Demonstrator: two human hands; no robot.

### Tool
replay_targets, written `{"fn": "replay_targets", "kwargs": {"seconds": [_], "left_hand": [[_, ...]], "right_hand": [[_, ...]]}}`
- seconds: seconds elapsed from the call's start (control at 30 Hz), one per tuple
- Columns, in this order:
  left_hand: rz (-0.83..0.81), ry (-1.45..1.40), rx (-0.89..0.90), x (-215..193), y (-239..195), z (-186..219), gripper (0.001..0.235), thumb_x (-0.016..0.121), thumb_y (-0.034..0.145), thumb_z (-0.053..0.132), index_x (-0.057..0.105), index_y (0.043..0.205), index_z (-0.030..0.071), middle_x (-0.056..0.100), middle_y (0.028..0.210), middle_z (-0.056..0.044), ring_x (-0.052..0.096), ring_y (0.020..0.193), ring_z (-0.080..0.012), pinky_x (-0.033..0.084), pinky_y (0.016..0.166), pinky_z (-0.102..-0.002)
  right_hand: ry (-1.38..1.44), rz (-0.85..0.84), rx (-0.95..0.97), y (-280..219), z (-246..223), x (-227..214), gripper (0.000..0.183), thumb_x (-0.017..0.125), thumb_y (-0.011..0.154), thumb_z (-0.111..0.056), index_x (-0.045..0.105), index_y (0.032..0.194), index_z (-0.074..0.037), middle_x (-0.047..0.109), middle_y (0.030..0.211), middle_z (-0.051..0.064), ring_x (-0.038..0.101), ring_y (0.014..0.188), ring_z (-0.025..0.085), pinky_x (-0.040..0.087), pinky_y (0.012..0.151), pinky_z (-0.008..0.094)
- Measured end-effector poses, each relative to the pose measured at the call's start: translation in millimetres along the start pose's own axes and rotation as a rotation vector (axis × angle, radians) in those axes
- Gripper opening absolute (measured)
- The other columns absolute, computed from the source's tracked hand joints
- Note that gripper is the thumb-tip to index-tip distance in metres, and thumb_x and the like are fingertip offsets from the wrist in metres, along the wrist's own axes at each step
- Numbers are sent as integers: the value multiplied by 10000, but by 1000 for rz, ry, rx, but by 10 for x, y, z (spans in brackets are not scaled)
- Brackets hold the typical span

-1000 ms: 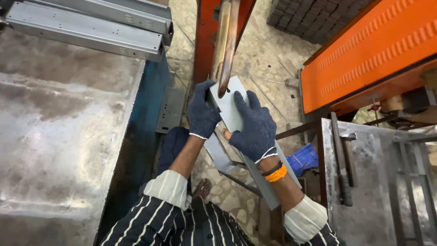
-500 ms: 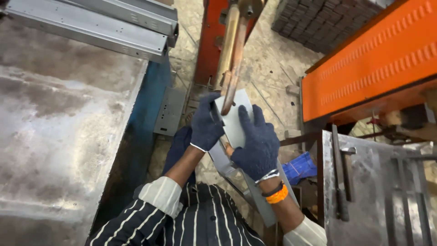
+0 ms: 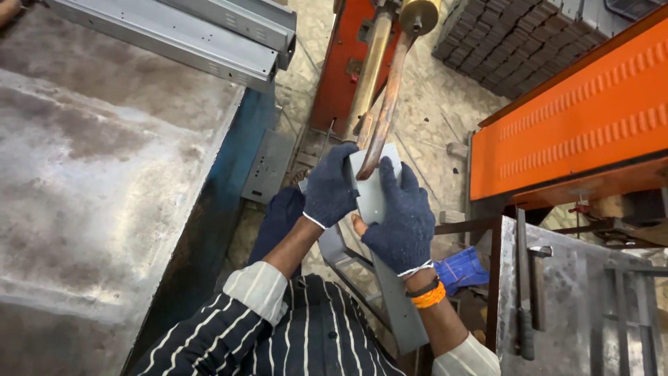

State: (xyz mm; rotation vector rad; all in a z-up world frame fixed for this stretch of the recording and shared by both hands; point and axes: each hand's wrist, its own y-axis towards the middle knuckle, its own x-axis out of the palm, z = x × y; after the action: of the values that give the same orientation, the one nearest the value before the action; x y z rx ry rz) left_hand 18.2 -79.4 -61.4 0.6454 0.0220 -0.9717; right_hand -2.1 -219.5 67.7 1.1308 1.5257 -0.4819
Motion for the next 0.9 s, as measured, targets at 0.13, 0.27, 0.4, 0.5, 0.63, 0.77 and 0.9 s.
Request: {"fn": "replay_targets", "kwargs": {"seconds": [0.13, 0.27, 0.4, 0.5, 0.63, 0.77, 0.9], "left_hand": [[8, -19, 20, -61, 23, 77, 590, 758, 690, 44, 585, 1254, 68, 684, 1191, -169, 661, 1102, -385, 522, 924, -430], [50, -85, -7, 6, -2, 112, 544, 793, 782, 93, 585, 1284, 85, 689, 1222, -156, 687, 1144, -358, 548, 967, -407], [45, -104, -65, -14, -5, 146, 585, 864, 759, 179, 582, 1262, 85, 695, 1166, -155, 701, 1105, -348, 554, 931, -405], [34, -108, -46, -82, 8, 234, 585, 871, 753, 199, 584, 1251, 92, 692, 1173, -158, 704, 1095, -340, 561, 918, -401], [15, -85, -34, -62, -15, 174, 591, 872, 732, 215, 578, 1230, 91, 686, 1126, -152, 704, 1054, -342, 559, 884, -404], [27, -19, -45, -29, -6, 155, 538, 860, 779, 208, 589, 1230, 97, 692, 1145, -141, 704, 1069, -349, 560, 899, -414], [55, -42, 23, -76, 20, 201, 591, 864, 710, 197, 581, 1215, 78, 680, 1121, -161, 690, 1040, -366, 553, 878, -428]], "right_hand": [[4, 25, -28, -28, 64, 57, 1015, 871, 585, -397, 510, 1489, -112, 555, 1375, 284, 609, 1106, 473, 530, 890, 521], [-24, 37, -31, -32, 71, 11, 981, 879, 590, -410, 541, 1462, -116, 558, 1362, 293, 610, 1124, 481, 529, 892, 529], [-23, -1, -3, -43, 28, -36, 986, 871, 565, -395, 544, 1454, -123, 559, 1375, 287, 624, 1068, 475, 536, 854, 527], [-31, -6, -13, -32, 31, -43, 967, 878, 591, -409, 548, 1452, -117, 556, 1370, 295, 627, 1046, 476, 533, 856, 532], [-14, 11, -19, -49, 16, -44, 969, 871, 579, -392, 551, 1453, -119, 551, 1381, 297, 632, 1028, 473, 538, 851, 522], [-27, 1, -30, -28, 30, -59, 948, 864, 583, -384, 562, 1441, -116, 551, 1384, 298, 633, 1002, 482, 537, 841, 524], [-31, 5, -57, -41, 43, -58, 949, 869, 592, -392, 562, 1438, -88, 550, 1383, 300, 635, 1004, 488, 540, 841, 525]]}}
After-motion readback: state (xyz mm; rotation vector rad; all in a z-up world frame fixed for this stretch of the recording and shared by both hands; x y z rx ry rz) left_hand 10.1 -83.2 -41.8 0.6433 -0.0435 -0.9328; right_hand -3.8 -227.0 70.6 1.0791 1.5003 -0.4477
